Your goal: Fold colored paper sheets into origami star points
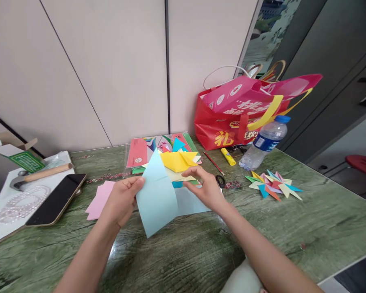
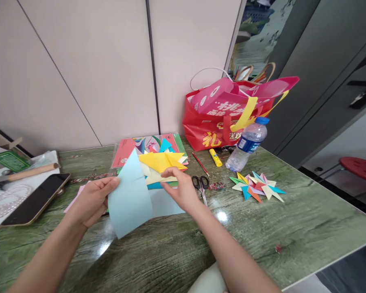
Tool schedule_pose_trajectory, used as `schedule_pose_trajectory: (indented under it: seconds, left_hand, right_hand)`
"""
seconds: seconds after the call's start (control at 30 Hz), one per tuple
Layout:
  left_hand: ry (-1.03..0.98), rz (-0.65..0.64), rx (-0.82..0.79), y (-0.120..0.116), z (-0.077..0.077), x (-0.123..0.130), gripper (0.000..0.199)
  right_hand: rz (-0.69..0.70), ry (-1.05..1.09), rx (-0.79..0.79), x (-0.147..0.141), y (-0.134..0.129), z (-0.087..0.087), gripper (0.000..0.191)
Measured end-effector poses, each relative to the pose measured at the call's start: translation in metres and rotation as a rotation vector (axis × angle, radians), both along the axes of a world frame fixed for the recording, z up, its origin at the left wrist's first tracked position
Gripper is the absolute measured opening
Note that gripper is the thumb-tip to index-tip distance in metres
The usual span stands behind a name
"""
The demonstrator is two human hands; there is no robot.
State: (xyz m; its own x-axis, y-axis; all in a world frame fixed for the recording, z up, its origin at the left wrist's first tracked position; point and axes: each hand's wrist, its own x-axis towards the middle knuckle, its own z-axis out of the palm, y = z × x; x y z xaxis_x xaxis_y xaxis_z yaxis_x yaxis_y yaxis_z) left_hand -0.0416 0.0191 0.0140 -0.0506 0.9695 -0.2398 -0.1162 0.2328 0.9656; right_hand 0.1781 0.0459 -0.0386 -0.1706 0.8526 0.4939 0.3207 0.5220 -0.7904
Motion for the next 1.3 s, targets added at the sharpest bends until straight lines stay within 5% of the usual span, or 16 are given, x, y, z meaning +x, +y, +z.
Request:
schedule_pose_trajectory:
  seconds: [0.13, 0.33, 0.6, 0.77, 1.0, 1.3]
  left_hand:
    - [-0.133, 0.205, 0.033, 0.005, -0.004, 0.002, 0.027]
    - [-0.193, 0.353, 0.025, 0.010, -0.011, 0.002, 0.017]
    - [-0.259, 0.497, 0.042, 0.014, -0.019, 0.001, 0.003]
    - [-0.324, 0.436, 0.065, 0.011, -0.013, 0.007, 0.007]
    - [-0.427, 0.174, 0.021, -0.002, 0.000, 0.022, 0.019]
    - [-0.470, 0.175, 0.057, -0.007, -0.004, 0.035, 0.024]
  right_hand:
    - [0.213, 0.144, -0.146, -0.019, -0.012, -0.004, 0.025]
    - [0.401, -0.055, -0.037, -0.022, -0.019, 0.001, 0.029]
    - [0.373, 0.051, -0.071, -0.024, -0.022, 0.007, 0.017]
    - [0.296, 0.214, -0.217, -0.026, -0.022, 0.007, 0.012]
    - [0.130, 0.455, -0.411, -0.026, -0.018, 0.007, 0.023]
    - [0.098, 0.837, -0.559, -0.027, -0.014, 0.006, 0.029]
